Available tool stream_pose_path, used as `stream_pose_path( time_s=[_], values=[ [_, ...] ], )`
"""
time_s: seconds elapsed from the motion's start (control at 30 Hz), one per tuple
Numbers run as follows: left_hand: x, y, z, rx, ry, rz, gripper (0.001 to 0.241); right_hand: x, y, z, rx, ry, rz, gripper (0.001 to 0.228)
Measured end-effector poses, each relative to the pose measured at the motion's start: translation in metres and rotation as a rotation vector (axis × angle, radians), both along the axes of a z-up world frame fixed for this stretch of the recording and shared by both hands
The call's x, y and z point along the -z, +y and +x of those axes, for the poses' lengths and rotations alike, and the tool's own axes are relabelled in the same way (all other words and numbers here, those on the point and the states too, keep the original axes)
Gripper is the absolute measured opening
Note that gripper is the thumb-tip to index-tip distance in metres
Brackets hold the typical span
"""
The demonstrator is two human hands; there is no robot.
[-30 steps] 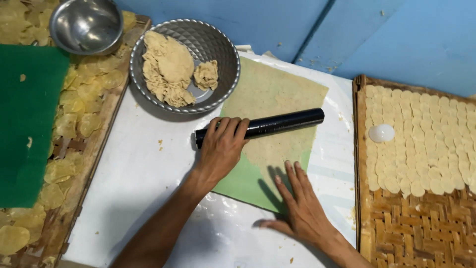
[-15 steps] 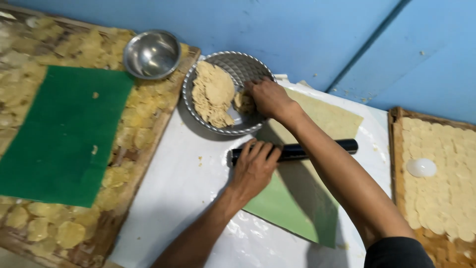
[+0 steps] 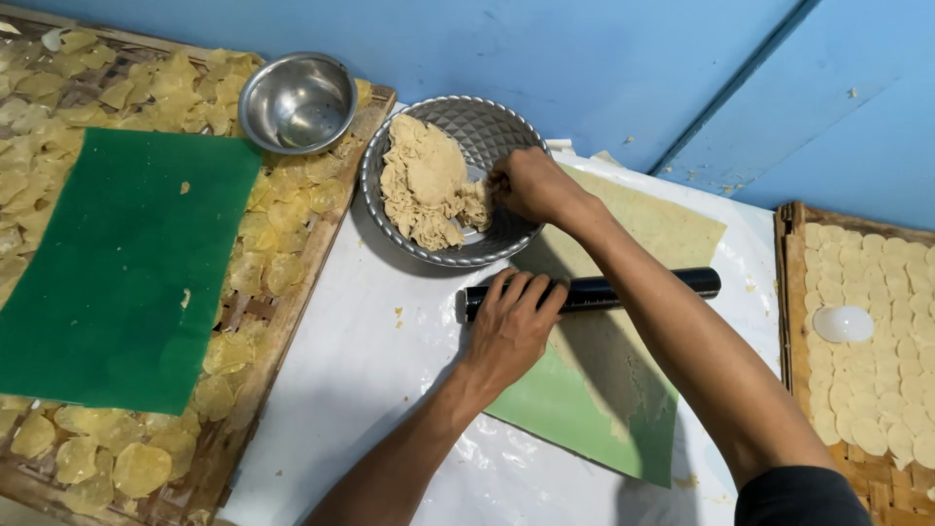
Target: Rolling out small pieces of dough into thin discs using a rolling pin on a green sheet.
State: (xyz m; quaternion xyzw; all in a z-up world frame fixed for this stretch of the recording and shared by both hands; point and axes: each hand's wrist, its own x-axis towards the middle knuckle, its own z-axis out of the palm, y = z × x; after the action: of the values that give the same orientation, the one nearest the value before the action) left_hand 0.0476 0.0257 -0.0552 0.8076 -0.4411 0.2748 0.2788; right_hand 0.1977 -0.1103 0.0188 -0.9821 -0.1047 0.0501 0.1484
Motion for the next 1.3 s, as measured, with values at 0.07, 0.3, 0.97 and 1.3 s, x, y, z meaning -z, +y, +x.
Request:
stream_pose_path(
  time_s=[0.07, 0.3, 0.97, 1.3],
  values=[
    [-0.001, 0.001, -0.001, 0.009, 0.013, -0.001, 0.028, -0.003, 0.002, -0.007, -0.013, -0.056, 0.014, 0.018],
    [-0.002, 0.0, 0.0, 0.001, 0.0, -0.007, 0.033, -0.014, -0.013, -0.031, 0.061, -0.313, 0.156, 0.015],
    [-0.019, 0.005, -0.007, -0.027, 0.001, 0.081, 0.029, -0.023, -0.028, -0.114, 0.157, -0.349, 0.763, 0.017],
    [-0.016, 0.005, -0.006, -0.051, 0.016, 0.098, 0.036, -0.023, -0.027, -0.131, 0.239, -0.393, 0.757, 0.013]
  ],
)
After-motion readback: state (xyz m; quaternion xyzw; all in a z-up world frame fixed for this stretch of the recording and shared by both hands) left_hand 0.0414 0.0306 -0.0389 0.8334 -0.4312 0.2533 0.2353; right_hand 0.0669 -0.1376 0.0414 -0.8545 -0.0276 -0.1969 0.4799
